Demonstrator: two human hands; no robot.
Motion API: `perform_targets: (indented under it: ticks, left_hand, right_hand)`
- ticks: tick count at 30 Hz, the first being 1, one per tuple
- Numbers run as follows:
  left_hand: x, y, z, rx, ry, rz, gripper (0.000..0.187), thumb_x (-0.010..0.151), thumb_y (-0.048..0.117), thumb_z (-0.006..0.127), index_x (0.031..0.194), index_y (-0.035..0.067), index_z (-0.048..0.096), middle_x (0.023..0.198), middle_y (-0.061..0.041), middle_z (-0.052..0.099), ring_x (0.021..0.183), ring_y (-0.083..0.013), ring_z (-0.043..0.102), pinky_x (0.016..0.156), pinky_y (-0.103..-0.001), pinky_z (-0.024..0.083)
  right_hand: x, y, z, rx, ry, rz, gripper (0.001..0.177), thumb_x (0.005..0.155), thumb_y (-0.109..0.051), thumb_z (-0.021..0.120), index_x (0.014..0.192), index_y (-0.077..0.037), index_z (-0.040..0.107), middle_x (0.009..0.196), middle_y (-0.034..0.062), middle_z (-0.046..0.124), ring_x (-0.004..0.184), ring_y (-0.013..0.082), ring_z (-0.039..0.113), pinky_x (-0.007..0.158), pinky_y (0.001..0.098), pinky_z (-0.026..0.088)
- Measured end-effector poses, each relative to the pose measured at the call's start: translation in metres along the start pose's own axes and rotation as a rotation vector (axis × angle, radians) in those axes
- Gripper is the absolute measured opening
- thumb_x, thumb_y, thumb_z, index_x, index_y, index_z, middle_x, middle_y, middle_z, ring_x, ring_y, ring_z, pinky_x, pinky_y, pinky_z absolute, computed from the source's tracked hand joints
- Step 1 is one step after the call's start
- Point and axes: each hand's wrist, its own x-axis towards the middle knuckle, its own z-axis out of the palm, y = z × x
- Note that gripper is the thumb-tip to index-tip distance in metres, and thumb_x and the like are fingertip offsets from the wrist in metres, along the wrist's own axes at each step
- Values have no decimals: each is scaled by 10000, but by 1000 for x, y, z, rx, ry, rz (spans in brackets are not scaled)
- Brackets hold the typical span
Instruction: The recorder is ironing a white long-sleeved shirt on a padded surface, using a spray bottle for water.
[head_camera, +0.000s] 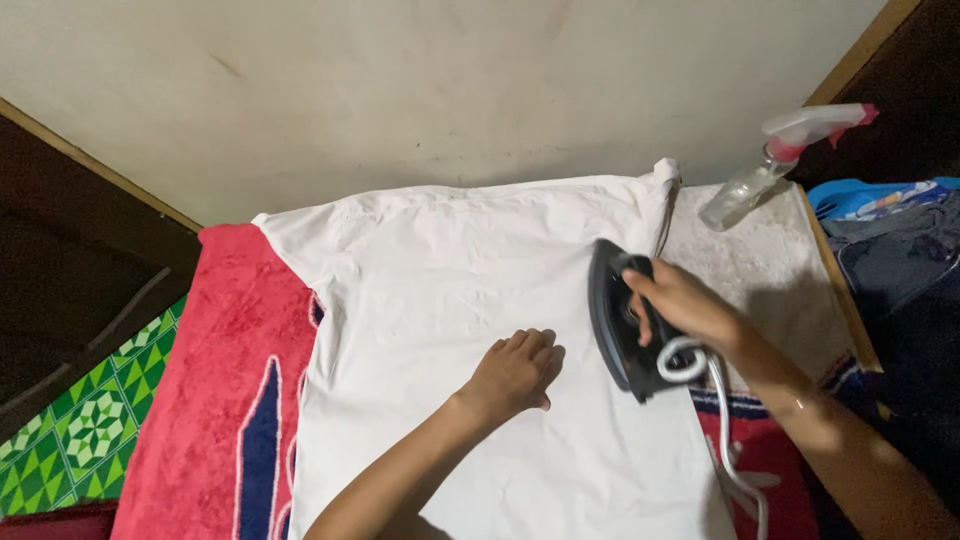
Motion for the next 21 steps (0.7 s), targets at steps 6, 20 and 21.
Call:
perform_targets:
  ticks: [6,20,21]
  left_hand:
    - [-2,11,-12,106,-45,-47,721,635,363,909,1191,41,580,1288,-122,544,1155,-295,538,907,-437,515]
    - [-1,-2,3,33,-88,-86,719,669,380,910,1210,59,563,1373,-134,505,1242,-327,496,954,-460,496]
    - [0,-3,2,35,-118,-95,730,672,386,914,1219,60,557,1362,-132,503,1242,-327,492,957,-459,496]
  right_hand:
    - [61,-18,1,90,-33,-85,373,1068,-305,503,891,21,545,622,80,607,487,199,640,484,353,543]
    - [-59,7,28,302,-128,111,337,977,-367,522,1182,-102,491,523,75,538,366,191,569,415,367,567]
    - [-68,20,28,320,-135,134,346,973,-368,533,1171,-91,469,525,78,538,351,188,552,388,370,553]
